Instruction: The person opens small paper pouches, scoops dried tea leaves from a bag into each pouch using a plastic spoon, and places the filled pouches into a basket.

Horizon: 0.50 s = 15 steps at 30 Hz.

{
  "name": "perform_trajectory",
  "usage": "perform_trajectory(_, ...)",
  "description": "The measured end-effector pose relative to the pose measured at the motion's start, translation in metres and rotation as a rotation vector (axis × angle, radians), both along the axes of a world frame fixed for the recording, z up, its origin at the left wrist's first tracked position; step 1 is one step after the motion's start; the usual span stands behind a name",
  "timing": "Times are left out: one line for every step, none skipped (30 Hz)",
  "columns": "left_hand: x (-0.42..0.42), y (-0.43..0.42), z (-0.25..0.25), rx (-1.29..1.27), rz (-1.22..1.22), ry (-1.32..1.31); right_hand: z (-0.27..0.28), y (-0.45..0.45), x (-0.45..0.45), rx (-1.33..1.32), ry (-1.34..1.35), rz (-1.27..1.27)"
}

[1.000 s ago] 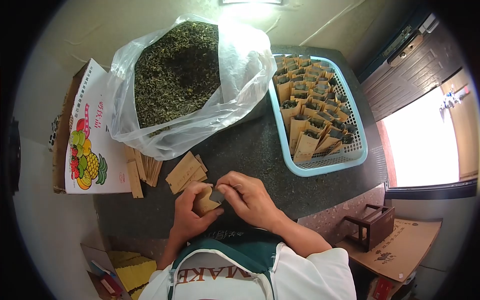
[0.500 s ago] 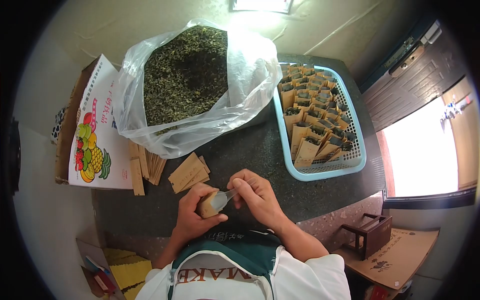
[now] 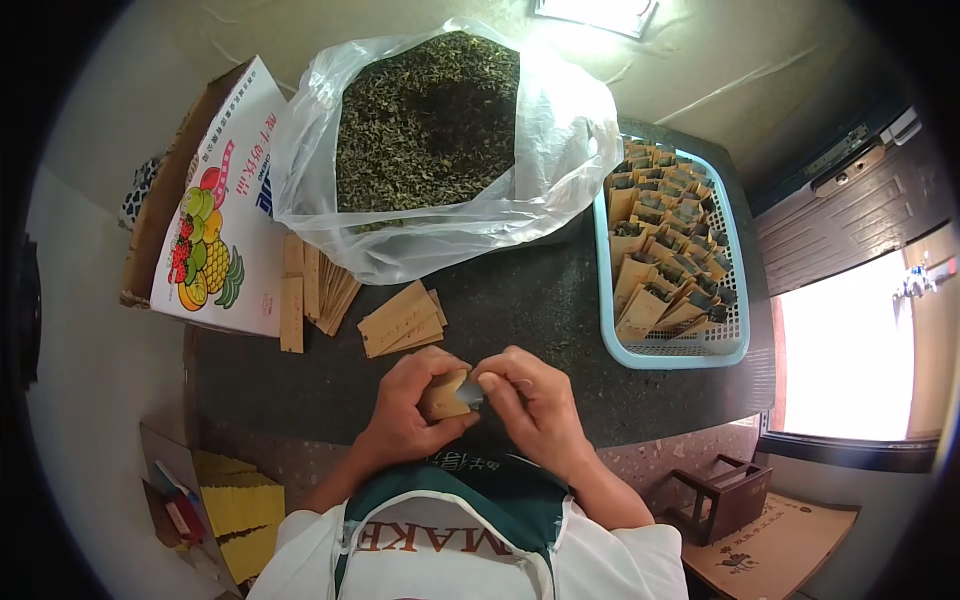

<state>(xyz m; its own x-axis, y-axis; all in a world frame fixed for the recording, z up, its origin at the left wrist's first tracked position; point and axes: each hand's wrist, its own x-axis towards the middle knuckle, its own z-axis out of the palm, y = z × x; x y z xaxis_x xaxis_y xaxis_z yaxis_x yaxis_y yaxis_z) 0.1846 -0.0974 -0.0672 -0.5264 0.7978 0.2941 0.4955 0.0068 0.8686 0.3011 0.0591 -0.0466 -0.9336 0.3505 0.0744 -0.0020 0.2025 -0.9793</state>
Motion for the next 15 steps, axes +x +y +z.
perform_trajectory(0.001,0.001,-0.001,0.002,0.000,0.000,-0.002,0.000,0.001,0.019,-0.036,-0.002)
perform_trajectory(0.001,0.001,-0.002,0.007,-0.003,-0.020,0.001,-0.002,-0.001,0.021,-0.036,-0.002)
perform_trajectory(0.002,0.002,-0.004,0.011,-0.007,-0.040,0.004,-0.004,-0.005,0.129,0.025,-0.060)
perform_trajectory(0.001,0.002,-0.005,0.012,-0.005,-0.040,0.006,-0.005,-0.007,0.237,0.085,-0.117)
perform_trajectory(0.001,0.002,-0.006,0.041,0.009,-0.023,0.005,-0.004,-0.006,0.238,0.085,-0.114)
perform_trajectory(0.002,0.002,-0.007,0.068,0.024,-0.007,0.001,-0.002,-0.005,0.107,0.020,-0.083)
perform_trajectory(0.002,0.002,-0.007,0.068,0.026,-0.009,-0.001,-0.001,-0.004,-0.024,-0.045,-0.052)
perform_trajectory(0.002,0.002,-0.007,0.071,0.021,-0.024,-0.001,-0.002,-0.003,-0.025,-0.046,-0.051)
perform_trajectory(0.002,0.003,-0.006,0.075,0.015,-0.040,-0.001,-0.002,-0.003,-0.040,-0.067,-0.032)
perform_trajectory(0.001,0.003,-0.005,0.076,0.016,-0.040,-0.001,-0.002,-0.003,-0.056,-0.088,-0.012)
perform_trajectory(0.000,0.002,-0.003,0.047,0.059,0.036,-0.004,-0.001,-0.004,-0.055,-0.089,-0.011)
perform_trajectory(-0.001,0.001,-0.002,0.019,0.104,0.112,-0.007,0.000,-0.005,-0.018,-0.043,-0.027)
perform_trajectory(-0.002,0.000,-0.004,0.018,0.106,0.111,-0.009,0.000,-0.005,0.016,0.002,-0.042)
perform_trajectory(-0.003,-0.002,-0.006,-0.052,0.112,0.181,-0.010,0.001,-0.007,0.014,0.002,-0.040)
perform_trajectory(-0.005,-0.003,-0.007,-0.122,0.116,0.253,-0.010,0.001,-0.009,0.118,0.065,-0.050)
